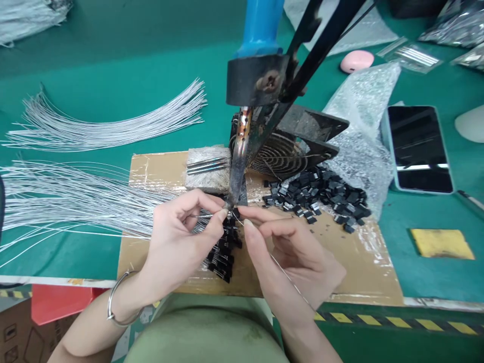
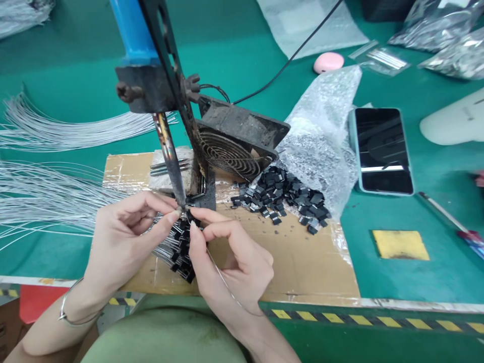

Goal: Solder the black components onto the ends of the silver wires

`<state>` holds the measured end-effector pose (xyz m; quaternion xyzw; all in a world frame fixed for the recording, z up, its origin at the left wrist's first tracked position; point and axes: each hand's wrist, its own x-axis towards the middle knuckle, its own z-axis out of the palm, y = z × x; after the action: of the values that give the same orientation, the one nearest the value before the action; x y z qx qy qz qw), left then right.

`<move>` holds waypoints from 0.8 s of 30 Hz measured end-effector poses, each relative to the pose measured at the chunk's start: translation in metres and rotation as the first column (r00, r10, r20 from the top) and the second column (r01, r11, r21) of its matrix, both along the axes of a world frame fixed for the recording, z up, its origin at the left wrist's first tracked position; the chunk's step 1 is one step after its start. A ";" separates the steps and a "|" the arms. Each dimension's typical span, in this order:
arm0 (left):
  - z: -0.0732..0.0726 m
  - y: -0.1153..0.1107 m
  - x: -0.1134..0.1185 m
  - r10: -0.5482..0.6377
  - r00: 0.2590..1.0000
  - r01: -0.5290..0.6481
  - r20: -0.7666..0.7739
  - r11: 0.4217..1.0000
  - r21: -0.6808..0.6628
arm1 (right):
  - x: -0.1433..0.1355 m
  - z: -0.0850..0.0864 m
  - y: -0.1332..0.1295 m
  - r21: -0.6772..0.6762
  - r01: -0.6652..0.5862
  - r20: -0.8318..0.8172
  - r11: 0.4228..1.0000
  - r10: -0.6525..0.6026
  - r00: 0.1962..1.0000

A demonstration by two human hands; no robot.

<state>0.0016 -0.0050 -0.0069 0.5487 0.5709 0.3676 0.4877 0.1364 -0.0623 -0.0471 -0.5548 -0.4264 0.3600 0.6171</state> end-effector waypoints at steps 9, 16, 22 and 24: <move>0.000 -0.002 -0.001 -0.008 0.998 0.009 -0.054 1.000 0.022 | -0.001 0.000 0.001 0.018 0.005 0.002 1.000 -0.005 1.000; -0.001 -0.001 -0.002 -0.003 0.999 0.002 -0.044 1.000 -0.003 | 0.002 0.000 0.002 0.017 -0.014 0.028 1.000 0.013 1.000; -0.001 -0.001 -0.002 -0.002 0.998 0.000 -0.060 0.999 -0.037 | 0.000 -0.002 -0.002 0.002 -0.023 0.008 1.000 0.023 1.000; -0.001 -0.002 -0.003 -0.004 0.997 0.000 -0.072 0.999 -0.050 | -0.001 -0.001 -0.002 -0.014 -0.024 -0.014 1.000 0.024 1.000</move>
<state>-0.0016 -0.0070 -0.0084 0.5498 0.5964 0.3329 0.4809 0.1353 -0.0648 -0.0484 -0.5514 -0.4263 0.3742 0.6118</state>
